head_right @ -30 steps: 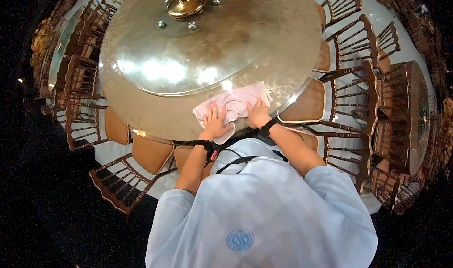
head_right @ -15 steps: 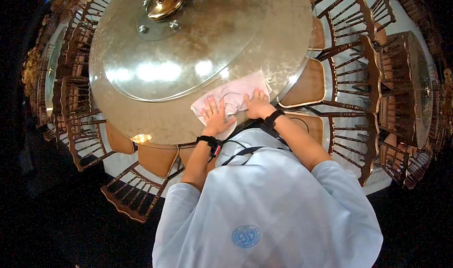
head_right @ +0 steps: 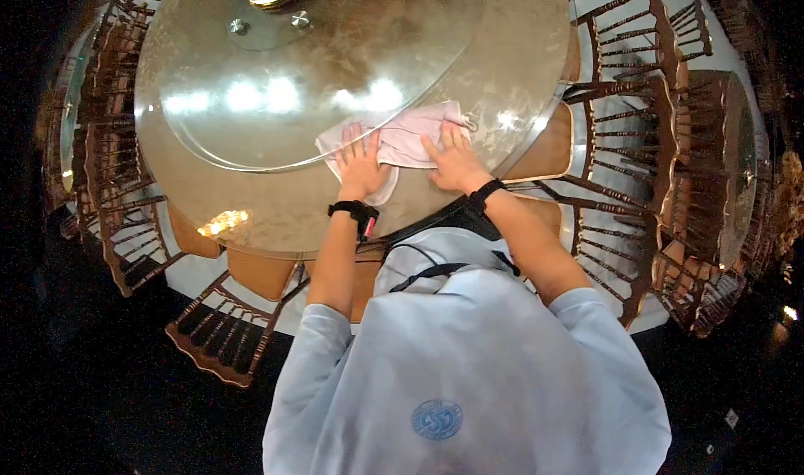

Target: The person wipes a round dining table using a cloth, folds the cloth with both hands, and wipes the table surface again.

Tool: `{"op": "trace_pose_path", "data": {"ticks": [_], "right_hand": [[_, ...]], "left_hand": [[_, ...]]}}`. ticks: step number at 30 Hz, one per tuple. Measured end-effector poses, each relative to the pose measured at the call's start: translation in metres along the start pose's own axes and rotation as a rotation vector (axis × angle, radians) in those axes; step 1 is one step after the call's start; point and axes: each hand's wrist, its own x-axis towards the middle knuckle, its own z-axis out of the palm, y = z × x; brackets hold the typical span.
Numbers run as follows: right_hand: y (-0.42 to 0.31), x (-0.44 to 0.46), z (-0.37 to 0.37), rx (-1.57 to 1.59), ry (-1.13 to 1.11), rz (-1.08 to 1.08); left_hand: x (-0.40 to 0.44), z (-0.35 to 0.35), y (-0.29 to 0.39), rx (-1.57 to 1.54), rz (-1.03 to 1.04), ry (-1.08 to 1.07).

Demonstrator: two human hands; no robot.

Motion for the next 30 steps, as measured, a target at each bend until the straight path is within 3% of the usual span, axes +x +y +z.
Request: {"op": "trace_pose_path", "data": {"ticks": [2, 5, 14, 16, 25, 30], "right_hand": [[0.004, 0.010, -0.005, 0.030, 0.119, -0.066], [0.009, 0.030, -0.008, 0.007, 0.157, -0.090], [0.011, 0.075, -0.031, -0.097, 0.114, -0.108], [0.007, 0.079, -0.033, -0.135, 0.208, -0.161], [0.013, 0.088, -0.028, -0.146, 0.261, -0.201], [0.005, 0.080, -0.033, -0.130, 0.205, -0.232]], "left_hand": [[0.009, -0.004, 0.002, 0.002, -0.043, -0.040], [0.016, 0.004, 0.002, 0.017, -0.079, 0.126], [0.033, 0.000, 0.006, 0.057, -0.209, 0.072], [0.034, -0.007, 0.007, 0.076, -0.233, 0.036], [0.031, -0.006, 0.006, 0.063, -0.216, 0.097], [0.017, 0.005, -0.001, 0.088, -0.089, 0.205]]}}
